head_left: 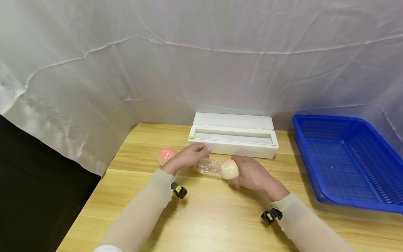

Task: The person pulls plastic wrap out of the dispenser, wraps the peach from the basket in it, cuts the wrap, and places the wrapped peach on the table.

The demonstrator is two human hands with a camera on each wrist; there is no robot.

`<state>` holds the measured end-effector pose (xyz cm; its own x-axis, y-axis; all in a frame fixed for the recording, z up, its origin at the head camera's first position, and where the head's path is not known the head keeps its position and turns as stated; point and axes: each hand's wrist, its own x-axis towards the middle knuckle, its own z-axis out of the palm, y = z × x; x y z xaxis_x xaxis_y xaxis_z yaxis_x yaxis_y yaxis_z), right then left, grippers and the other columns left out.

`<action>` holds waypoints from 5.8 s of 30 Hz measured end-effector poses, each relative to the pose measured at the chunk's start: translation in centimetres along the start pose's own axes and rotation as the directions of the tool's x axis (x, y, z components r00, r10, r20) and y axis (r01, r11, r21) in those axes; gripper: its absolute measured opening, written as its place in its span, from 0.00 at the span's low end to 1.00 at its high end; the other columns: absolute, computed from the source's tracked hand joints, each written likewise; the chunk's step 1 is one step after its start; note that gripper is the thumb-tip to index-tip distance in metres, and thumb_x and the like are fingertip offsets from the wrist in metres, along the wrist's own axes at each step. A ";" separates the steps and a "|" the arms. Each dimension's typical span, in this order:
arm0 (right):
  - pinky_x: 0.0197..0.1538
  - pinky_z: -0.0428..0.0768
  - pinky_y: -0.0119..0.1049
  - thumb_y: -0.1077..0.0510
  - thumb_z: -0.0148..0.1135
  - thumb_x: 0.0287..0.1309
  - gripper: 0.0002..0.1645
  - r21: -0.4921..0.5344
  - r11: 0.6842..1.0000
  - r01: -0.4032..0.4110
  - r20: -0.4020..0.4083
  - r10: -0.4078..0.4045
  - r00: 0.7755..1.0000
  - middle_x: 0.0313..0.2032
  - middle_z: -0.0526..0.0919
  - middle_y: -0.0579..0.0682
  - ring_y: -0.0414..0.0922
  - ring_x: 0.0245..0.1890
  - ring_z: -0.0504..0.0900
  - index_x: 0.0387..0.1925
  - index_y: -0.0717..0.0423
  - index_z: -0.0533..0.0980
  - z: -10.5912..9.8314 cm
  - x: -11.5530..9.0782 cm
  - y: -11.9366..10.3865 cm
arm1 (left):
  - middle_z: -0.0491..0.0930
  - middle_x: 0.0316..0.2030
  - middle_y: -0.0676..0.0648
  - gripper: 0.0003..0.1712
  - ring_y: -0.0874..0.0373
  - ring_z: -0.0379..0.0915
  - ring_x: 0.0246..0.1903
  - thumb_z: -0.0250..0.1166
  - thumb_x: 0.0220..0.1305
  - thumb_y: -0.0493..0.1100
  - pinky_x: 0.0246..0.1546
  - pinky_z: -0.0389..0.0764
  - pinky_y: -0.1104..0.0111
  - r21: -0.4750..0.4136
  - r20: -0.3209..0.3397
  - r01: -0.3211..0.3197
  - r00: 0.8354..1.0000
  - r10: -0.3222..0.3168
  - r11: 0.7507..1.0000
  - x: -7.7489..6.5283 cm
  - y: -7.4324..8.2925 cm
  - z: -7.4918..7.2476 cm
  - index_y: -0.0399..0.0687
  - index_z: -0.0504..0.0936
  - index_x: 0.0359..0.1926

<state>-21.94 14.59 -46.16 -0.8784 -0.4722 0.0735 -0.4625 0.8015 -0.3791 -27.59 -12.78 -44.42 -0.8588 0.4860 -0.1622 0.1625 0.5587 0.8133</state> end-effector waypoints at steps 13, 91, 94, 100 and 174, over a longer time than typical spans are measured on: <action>0.55 0.83 0.54 0.42 0.83 0.46 0.46 0.025 0.999 -0.020 0.014 0.019 1.000 0.52 0.86 0.55 0.54 0.51 0.85 0.63 0.60 0.76 0.1 -0.3 0.5 | 0.81 0.35 0.49 0.14 0.56 0.77 0.35 0.66 0.76 0.43 0.42 0.81 0.65 -0.331 -0.146 0.138 0.970 -0.195 0.934 -1.5 -3.3 0.3 0.41 0.83 0.55; 0.40 0.73 0.36 0.49 0.64 0.75 0.17 0.684 0.690 -0.238 -0.051 0.370 0.928 0.30 0.75 0.40 0.44 0.37 0.72 0.34 0.58 0.80 -7.9 -4.2 -1.0 | 0.82 0.61 0.50 0.35 0.53 0.80 0.57 0.74 0.64 0.39 0.63 0.80 0.62 -0.324 0.528 0.084 0.842 0.107 0.942 -3.0 2.2 -0.5 0.50 0.76 0.72; 0.40 0.73 0.35 0.49 0.64 0.75 0.16 0.704 0.670 -0.234 -0.042 0.369 0.928 0.30 0.76 0.39 0.44 0.37 0.73 0.32 0.55 0.81 -7.8 -4.2 -0.7 | 0.81 0.62 0.51 0.35 0.54 0.79 0.57 0.74 0.64 0.39 0.63 0.79 0.63 -0.309 0.518 0.081 0.850 0.096 0.948 -3.1 2.3 -0.6 0.52 0.76 0.72; 0.46 0.75 0.36 0.46 0.60 0.77 0.19 0.723 0.648 -0.240 -0.015 0.362 0.932 0.36 0.80 0.40 0.45 0.41 0.74 0.38 0.57 0.83 -7.7 -4.1 -0.6 | 0.82 0.60 0.51 0.35 0.55 0.79 0.55 0.76 0.62 0.40 0.61 0.79 0.64 -0.275 0.500 0.089 0.863 0.063 0.957 -3.2 2.3 -0.6 0.54 0.78 0.70; 0.46 0.80 0.32 0.47 0.57 0.79 0.23 0.958 0.184 -0.218 0.086 0.542 0.836 0.45 0.77 0.43 0.37 0.42 0.77 0.60 0.62 0.70 -2.4 -1.7 -6.4 | 0.77 0.58 0.43 0.36 0.53 0.79 0.49 0.77 0.62 0.37 0.48 0.86 0.64 -0.353 0.175 -0.011 0.982 0.077 0.936 -4.3 5.9 3.1 0.48 0.74 0.69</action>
<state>-17.78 11.15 -41.68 -0.9747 0.0080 -0.2234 0.2214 -0.1009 -0.9699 -21.46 -9.48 -40.71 -0.7457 0.6374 -0.1942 -0.0101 0.2806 0.9598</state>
